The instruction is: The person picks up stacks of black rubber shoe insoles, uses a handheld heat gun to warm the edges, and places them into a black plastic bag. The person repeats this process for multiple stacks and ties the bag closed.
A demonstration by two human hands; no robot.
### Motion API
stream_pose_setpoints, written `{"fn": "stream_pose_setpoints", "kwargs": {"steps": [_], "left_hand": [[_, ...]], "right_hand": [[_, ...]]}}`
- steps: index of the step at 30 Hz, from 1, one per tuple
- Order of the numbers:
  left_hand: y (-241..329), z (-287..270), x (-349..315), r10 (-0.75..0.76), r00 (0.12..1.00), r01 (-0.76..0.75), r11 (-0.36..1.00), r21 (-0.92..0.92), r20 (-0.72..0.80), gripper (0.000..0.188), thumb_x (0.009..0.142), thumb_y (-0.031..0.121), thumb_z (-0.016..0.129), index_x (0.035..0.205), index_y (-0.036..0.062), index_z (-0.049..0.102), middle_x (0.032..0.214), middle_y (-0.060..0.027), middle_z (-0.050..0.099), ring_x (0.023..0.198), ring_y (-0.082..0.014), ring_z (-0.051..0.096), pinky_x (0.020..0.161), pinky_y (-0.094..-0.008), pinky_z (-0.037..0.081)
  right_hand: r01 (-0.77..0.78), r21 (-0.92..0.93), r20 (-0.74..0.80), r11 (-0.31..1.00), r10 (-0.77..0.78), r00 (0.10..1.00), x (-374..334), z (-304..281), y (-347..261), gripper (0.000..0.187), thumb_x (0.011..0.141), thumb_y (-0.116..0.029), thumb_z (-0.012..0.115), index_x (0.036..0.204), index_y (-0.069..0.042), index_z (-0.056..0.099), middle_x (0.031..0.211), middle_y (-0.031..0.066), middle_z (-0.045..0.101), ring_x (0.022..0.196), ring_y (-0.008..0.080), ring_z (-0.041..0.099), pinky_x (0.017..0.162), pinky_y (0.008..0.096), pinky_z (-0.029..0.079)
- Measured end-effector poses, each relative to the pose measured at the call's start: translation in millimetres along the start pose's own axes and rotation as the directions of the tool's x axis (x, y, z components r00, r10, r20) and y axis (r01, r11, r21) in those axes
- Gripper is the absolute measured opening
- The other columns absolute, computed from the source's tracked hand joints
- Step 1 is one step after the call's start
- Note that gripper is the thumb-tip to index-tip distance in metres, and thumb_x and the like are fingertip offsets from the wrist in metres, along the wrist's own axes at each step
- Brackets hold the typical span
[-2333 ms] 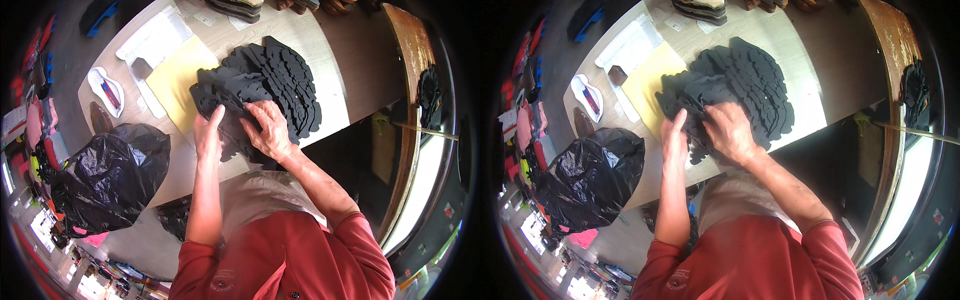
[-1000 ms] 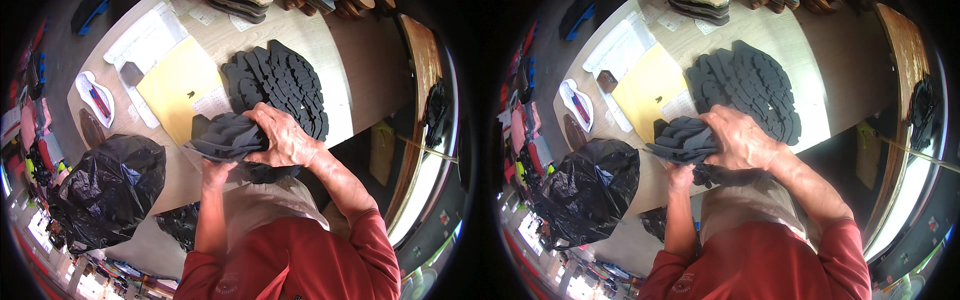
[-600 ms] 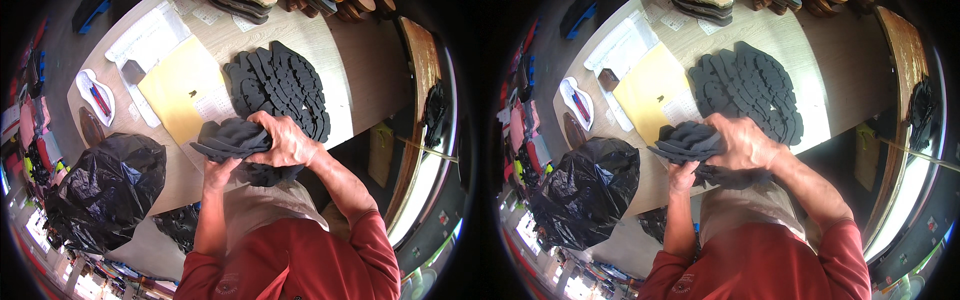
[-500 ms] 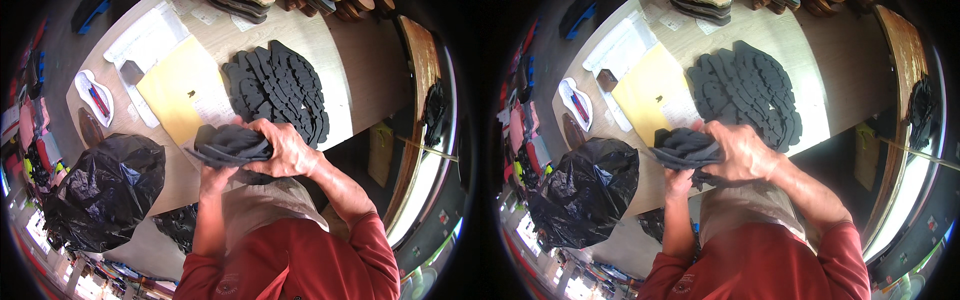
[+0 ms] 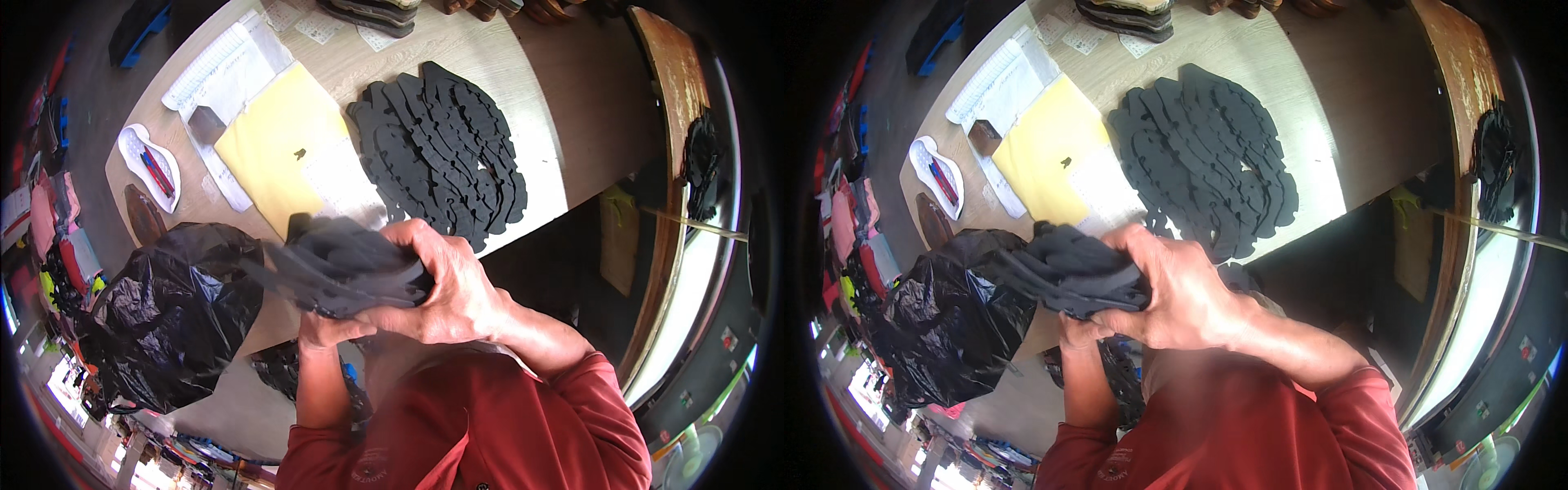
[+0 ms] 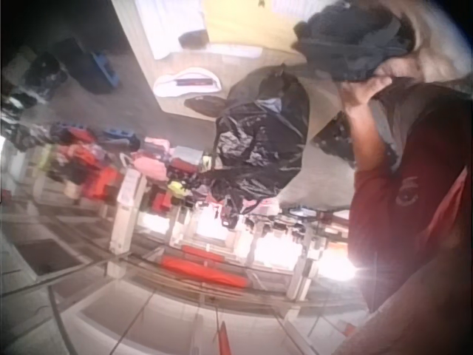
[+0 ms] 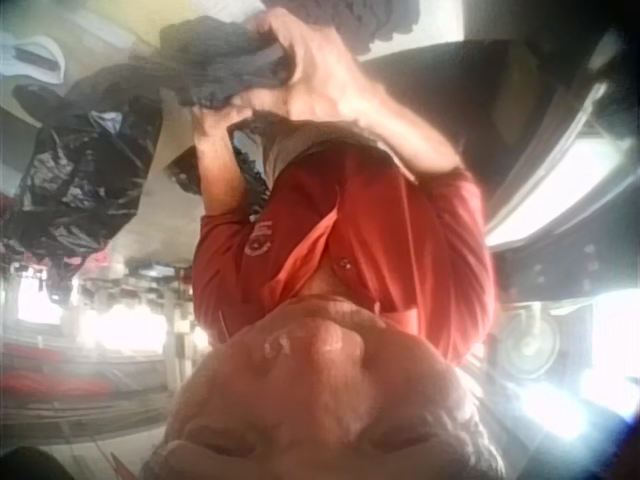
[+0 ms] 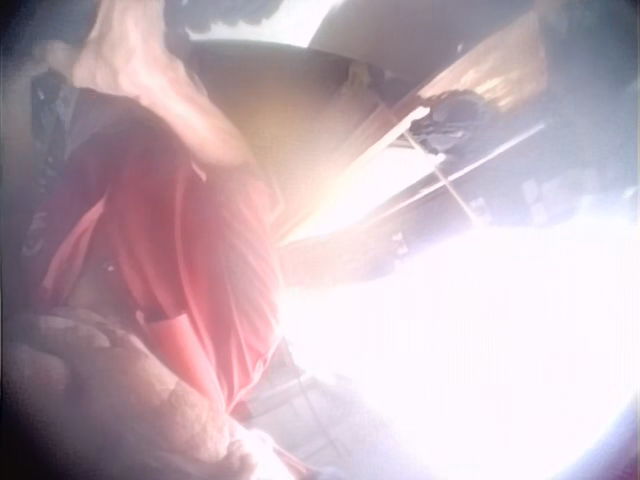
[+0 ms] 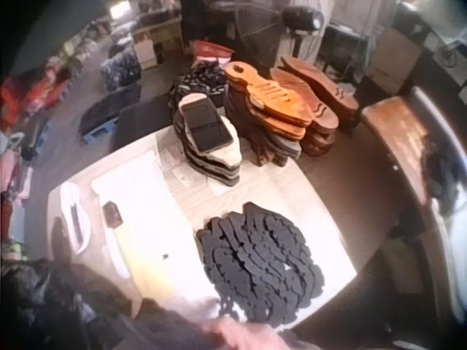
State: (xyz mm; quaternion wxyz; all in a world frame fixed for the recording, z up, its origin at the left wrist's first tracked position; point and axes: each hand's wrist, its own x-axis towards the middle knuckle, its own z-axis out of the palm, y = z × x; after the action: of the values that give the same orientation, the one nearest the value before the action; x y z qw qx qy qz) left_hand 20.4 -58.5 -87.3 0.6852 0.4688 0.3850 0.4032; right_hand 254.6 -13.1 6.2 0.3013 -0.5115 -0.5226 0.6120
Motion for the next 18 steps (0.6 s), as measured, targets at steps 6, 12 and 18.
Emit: {"fn": "stream_pose_setpoints", "kwargs": {"steps": [6, 12, 18], "left_hand": [[-0.2, 46.1, 10.1, -0.288, 0.937, 0.191, 0.897, -0.4, -0.199, 0.075, 0.081, 0.02, 0.08, 0.146, 0.0005, 0.047, 0.137, -0.0116, 0.058, 0.12, -0.0242, 0.061, 0.104, -0.0388, 0.051], [8.7, 63.9, 8.4, -0.396, 0.91, 0.191, 0.658, -0.728, -0.119, 0.078, 0.085, 0.021, 0.077, 0.15, -0.0004, 0.041, 0.14, -0.0158, 0.057, 0.124, -0.0293, 0.061, 0.105, -0.0417, 0.052], [42.8, 76.1, 15.4, -0.333, 0.937, 0.162, 0.683, -0.712, -0.106, 0.07, 0.087, 0.018, 0.073, 0.148, -0.0002, 0.044, 0.135, -0.0162, 0.06, 0.119, -0.0291, 0.063, 0.1, -0.0408, 0.054]], "right_hand": [[-0.103, -0.008, -0.066, 0.995, 0.102, 0.993, 14.7, -7.6, 5.0, 0.079, 0.07, -0.021, 0.094, 0.135, -0.001, 0.053, 0.113, 0.0135, 0.07, 0.105, 0.0216, 0.07, 0.094, 0.0347, 0.054], [0.105, -0.117, -0.003, 0.988, -0.106, 0.994, 2.0, -26.3, 1.7, 0.113, 0.069, -0.03, 0.098, 0.158, -0.002, 0.035, 0.141, 0.0198, 0.058, 0.132, 0.0306, 0.057, 0.113, 0.0402, 0.044], [0.057, -0.046, 0.026, 0.997, -0.055, 0.998, -32.9, -44.2, -3.5, 0.104, 0.073, -0.028, 0.097, 0.154, 0.002, 0.04, 0.137, 0.0192, 0.063, 0.128, 0.0272, 0.06, 0.11, 0.039, 0.048]]}}
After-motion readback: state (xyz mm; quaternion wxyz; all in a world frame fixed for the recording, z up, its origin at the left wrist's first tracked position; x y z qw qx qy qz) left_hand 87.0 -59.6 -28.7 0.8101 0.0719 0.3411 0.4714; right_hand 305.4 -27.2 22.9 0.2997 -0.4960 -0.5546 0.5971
